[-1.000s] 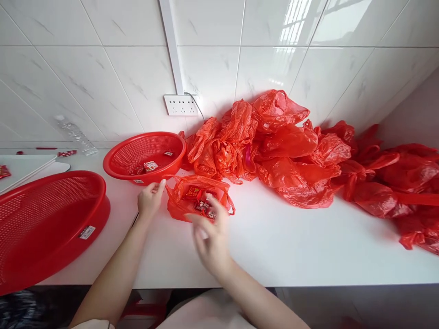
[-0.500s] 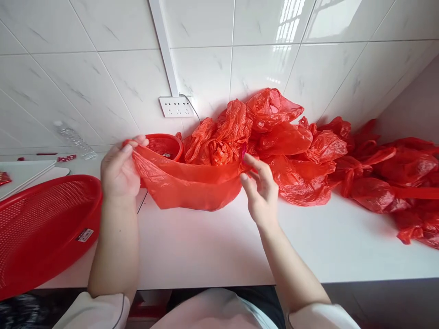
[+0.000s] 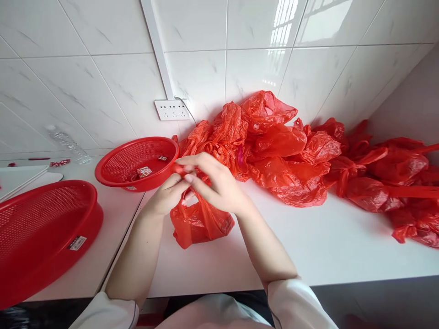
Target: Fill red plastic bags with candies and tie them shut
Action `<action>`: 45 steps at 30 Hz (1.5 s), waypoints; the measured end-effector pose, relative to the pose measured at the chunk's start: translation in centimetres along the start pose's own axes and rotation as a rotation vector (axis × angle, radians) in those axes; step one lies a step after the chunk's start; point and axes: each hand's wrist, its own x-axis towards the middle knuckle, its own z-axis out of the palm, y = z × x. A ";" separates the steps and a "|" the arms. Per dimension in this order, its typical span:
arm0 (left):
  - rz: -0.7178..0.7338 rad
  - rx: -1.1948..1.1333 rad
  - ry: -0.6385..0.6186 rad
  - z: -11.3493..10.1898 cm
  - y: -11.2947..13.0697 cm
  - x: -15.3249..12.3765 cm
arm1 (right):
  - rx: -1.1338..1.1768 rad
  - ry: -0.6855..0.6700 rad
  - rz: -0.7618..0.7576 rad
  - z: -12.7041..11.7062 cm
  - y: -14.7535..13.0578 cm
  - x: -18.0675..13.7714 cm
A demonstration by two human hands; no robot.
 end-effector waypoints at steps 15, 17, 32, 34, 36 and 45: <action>-0.196 0.072 0.058 -1.7 -0.5 0.9 | 0.133 -0.496 0.261 -3.8 1.6 -1.9; -0.107 0.263 0.057 -1.1 -0.3 0.7 | 0.218 -0.555 0.298 -3.7 2.0 -1.8; 0.739 1.114 0.621 -1.3 -3.8 1.5 | 0.554 -0.200 0.396 -0.3 7.4 -1.2; 0.746 1.058 0.629 -1.3 -3.6 1.5 | 0.501 -0.172 0.428 -0.5 7.0 -1.1; 0.735 1.017 0.617 -1.3 -3.1 1.4 | 0.415 -0.118 0.441 -0.8 6.6 -1.1; 0.475 1.030 0.497 -3.5 -2.4 -1.9 | 0.371 -0.154 0.595 -3.0 7.2 -3.4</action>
